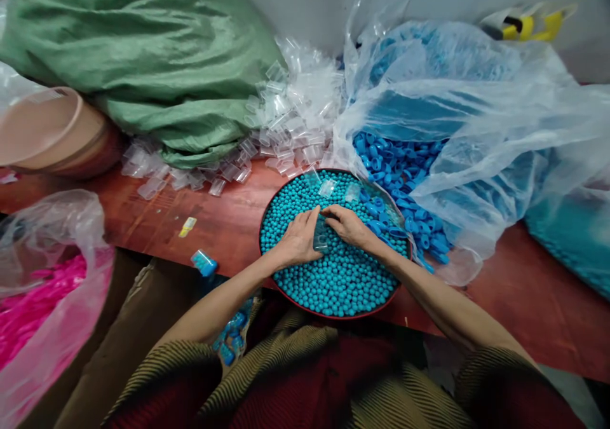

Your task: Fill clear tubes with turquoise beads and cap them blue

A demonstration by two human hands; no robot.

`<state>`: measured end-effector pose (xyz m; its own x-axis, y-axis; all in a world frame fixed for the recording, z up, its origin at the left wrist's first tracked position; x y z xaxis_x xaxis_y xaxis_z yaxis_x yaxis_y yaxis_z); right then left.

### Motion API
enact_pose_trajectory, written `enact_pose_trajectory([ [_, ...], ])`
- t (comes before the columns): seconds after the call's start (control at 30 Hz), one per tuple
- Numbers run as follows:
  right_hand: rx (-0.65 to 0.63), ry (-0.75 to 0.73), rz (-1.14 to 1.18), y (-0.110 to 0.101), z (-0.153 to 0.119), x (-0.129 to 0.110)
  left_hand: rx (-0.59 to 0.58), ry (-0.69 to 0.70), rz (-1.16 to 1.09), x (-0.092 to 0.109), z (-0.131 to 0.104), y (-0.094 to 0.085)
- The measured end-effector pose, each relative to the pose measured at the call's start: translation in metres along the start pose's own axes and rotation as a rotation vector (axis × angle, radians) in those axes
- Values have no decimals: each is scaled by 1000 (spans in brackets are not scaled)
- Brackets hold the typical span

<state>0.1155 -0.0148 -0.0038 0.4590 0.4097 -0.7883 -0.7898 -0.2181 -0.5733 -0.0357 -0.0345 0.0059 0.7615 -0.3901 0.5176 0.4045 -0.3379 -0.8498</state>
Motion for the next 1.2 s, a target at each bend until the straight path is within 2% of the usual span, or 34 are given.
enact_pose_trajectory([
  [0.07, 3, -19, -10, 1, 0, 1, -48, -46, 12, 2, 3, -2],
  [0.17, 24, -50, -99, 5, -4, -3, -20, -85, 9, 4, 6, -1],
  [0.27, 115, -40, -164, 5, -10, -11, 23, -90, -17, 4, 4, 3],
  [0.33, 170, 9, -129, 2, -14, -16, 7, -97, -42, 3, 3, 5],
  [0.5, 121, 79, -61, 4, -20, -23, -76, -168, -19, 9, 0, -1],
  [0.63, 166, 52, -47, 7, -20, -26, -93, -151, 84, 20, 1, -3],
  [0.83, 95, 31, 24, 6, -11, -28, -42, -110, 108, 20, 6, 3],
  [0.97, 225, 65, 24, -8, -20, -26, 31, -87, 80, 17, 6, 5],
  [1.03, 246, -23, -99, -13, -35, -31, 97, -67, 63, 15, 3, 1],
  [1.07, 207, -110, -176, -13, -43, -36, 133, -55, 61, 13, 1, -3],
  [1.13, 25, -341, -307, -4, -60, -52, 190, -40, 73, 8, -4, -13],
  [1.2, -199, -550, -380, 15, -73, -68, 207, -57, 96, 1, -8, -23],
])
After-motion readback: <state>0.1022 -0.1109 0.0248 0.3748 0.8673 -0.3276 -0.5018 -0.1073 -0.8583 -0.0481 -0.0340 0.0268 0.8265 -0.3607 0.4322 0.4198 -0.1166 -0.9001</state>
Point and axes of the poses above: each hand's wrist, its own z-axis towards the middle knuckle, its own y-axis out of the palm, x = y × z, the point moved 3 cm from there along z, towards the middle knuckle, and after that the axes turned 8 degrees about -y, right-handed, at the moved point
